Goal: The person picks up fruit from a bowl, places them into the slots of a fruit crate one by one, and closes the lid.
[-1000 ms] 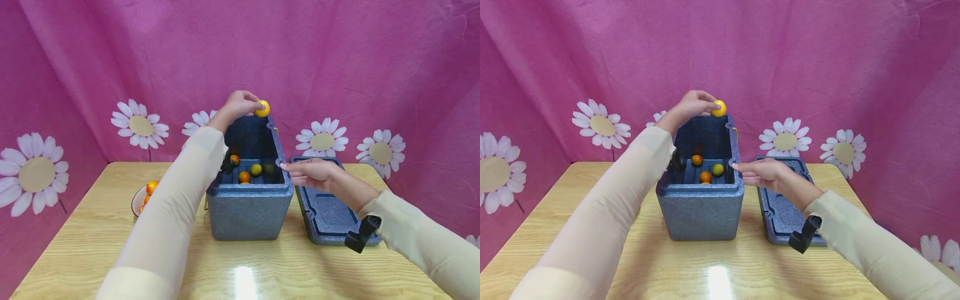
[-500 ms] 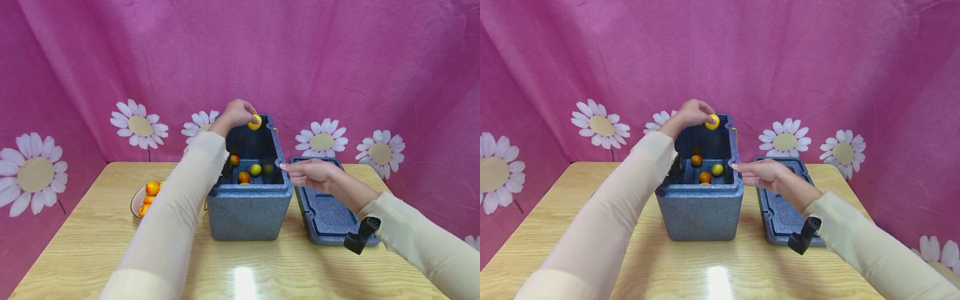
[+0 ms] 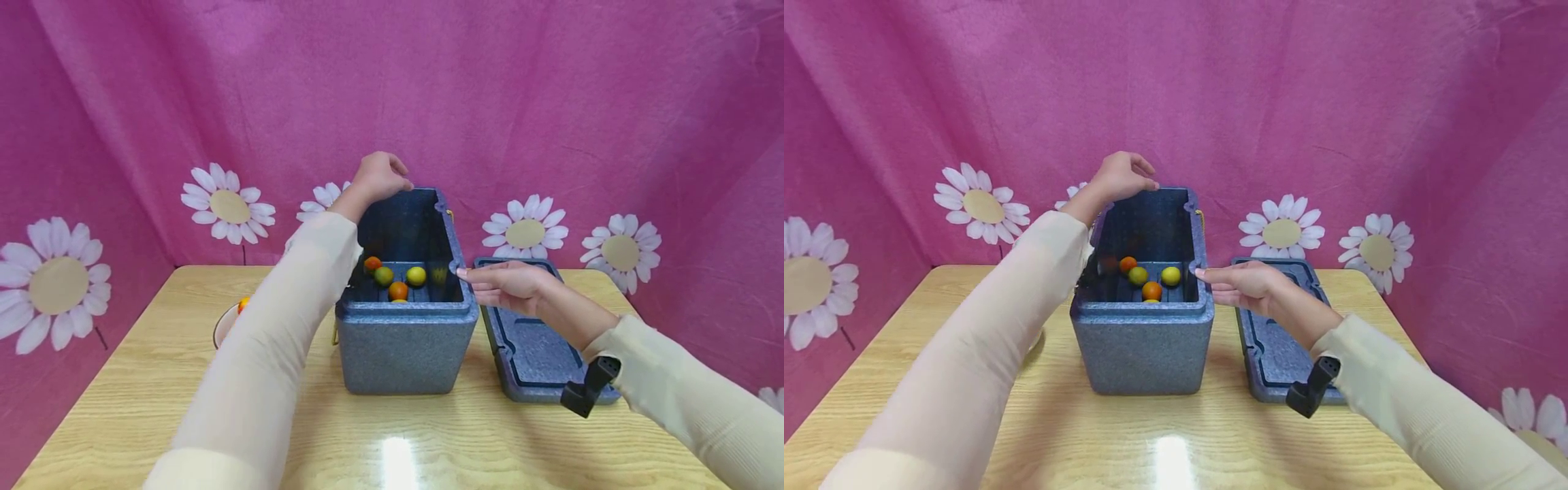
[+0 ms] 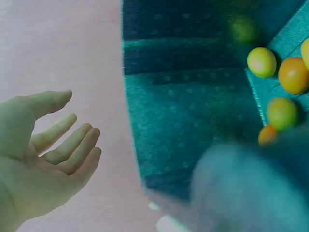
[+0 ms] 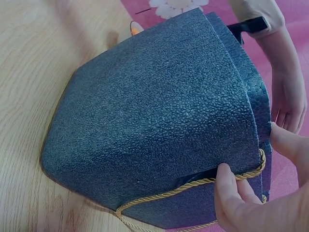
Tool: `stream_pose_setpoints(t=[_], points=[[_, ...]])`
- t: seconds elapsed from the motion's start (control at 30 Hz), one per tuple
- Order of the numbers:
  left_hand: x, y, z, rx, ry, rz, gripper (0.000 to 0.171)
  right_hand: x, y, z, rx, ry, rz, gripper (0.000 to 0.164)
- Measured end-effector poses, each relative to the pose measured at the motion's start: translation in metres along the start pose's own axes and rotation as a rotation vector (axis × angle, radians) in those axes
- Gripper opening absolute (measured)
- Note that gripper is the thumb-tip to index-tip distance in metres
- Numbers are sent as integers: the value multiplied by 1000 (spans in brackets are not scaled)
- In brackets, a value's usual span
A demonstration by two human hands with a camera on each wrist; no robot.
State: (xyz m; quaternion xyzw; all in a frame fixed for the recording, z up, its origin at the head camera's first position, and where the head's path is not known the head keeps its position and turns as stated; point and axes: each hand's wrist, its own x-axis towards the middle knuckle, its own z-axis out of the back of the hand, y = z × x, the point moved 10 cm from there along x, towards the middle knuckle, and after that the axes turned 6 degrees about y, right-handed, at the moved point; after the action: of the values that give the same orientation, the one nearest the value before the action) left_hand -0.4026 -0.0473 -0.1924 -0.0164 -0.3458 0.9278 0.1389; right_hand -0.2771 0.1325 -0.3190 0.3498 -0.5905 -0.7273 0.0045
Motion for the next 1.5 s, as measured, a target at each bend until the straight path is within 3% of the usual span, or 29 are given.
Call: stream_pose_setpoints(t=[0.2, 0.37, 0.63, 0.97, 1.13, 1.5], points=[[-22, 1, 21, -25, 4, -51, 33, 1, 0, -1, 12, 4, 4, 83], [-49, 17, 31, -44, -2, -70, 34, 0, 0, 1, 17, 3, -3, 84], [-86, 73, 31, -99, -26, -63, 32, -3, -1, 3, 29, 5, 9, 83], [-122, 154, 25, -87, -1, 56, 33, -4, -2, 5, 18, 0, 8, 85], [-136, 182, 26, -33, -3, 89, 35, -6, -1, 4, 37, -4, 7, 82], [-163, 237, 18, 15, 63, 157, 42, -3, 0, 3, 41, -3, 10, 78]])
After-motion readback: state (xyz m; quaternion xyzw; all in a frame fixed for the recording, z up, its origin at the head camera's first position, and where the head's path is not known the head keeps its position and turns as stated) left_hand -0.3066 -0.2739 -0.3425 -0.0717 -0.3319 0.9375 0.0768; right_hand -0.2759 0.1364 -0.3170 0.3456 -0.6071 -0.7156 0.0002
